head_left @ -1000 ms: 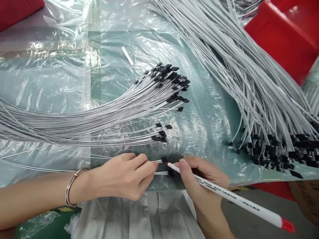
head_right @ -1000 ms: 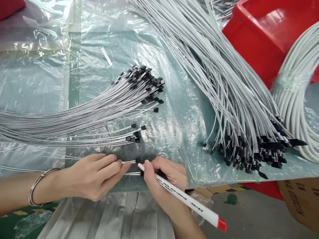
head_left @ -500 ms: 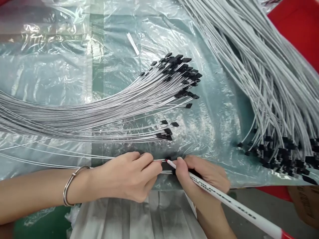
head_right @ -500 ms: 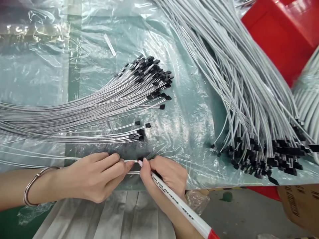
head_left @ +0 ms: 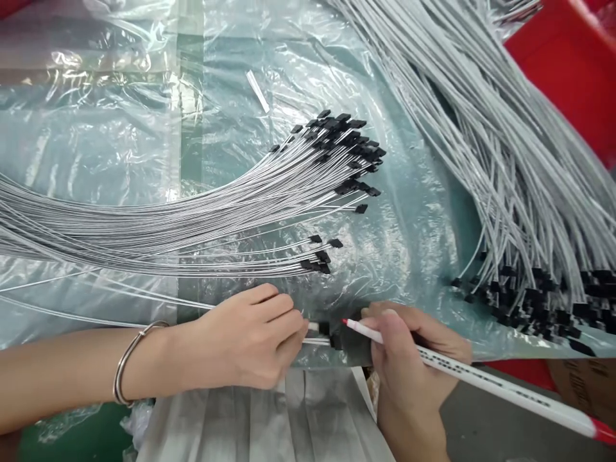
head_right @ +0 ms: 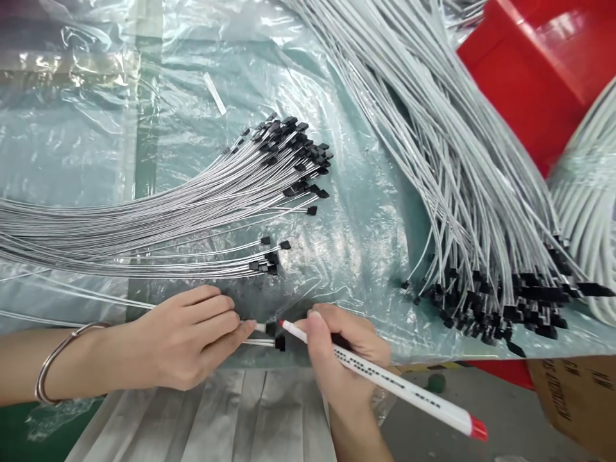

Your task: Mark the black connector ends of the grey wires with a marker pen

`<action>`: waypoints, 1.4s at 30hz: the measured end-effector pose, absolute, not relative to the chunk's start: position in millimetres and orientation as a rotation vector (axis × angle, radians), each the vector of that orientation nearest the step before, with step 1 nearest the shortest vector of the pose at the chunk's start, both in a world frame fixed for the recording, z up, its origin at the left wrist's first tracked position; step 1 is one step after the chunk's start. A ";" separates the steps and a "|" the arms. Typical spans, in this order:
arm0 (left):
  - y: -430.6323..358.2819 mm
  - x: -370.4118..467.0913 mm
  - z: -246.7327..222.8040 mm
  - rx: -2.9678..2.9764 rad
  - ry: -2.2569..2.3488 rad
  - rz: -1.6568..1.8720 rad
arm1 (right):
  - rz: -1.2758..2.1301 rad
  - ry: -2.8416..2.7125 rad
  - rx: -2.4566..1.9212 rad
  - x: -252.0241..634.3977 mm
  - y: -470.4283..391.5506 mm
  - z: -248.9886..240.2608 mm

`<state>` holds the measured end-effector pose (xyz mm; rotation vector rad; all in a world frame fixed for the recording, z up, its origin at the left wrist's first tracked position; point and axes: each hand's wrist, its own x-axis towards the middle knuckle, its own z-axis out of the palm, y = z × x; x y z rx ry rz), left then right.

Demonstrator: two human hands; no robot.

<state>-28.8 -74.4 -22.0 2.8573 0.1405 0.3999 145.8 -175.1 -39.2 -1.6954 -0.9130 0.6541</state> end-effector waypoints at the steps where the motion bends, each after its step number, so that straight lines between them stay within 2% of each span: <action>1: -71.6 -28.7 -20.0 2.824 0.161 0.389 | 0.664 -0.848 -1.645 147.4 -174.9 -40.8; 8: -46.8 -28.9 -24.0 3.019 0.664 0.370 | 0.723 -0.676 -1.436 150.2 -168.7 -43.9; 15: -49.2 -28.7 -24.5 2.944 0.382 0.558 | 0.695 -0.645 -1.384 149.9 -168.0 -45.8; 20: -67.7 -28.6 -26.7 3.037 0.268 0.380 | 0.717 -0.861 -1.595 150.9 -166.0 -42.7; 24: -76.4 -30.8 -29.6 3.111 0.172 0.373 | 0.721 -1.186 -1.732 148.8 -161.9 -37.1; 42: -77.0 -28.9 -26.1 3.097 0.155 0.379 | 0.623 -1.450 -1.619 143.1 -154.3 -36.3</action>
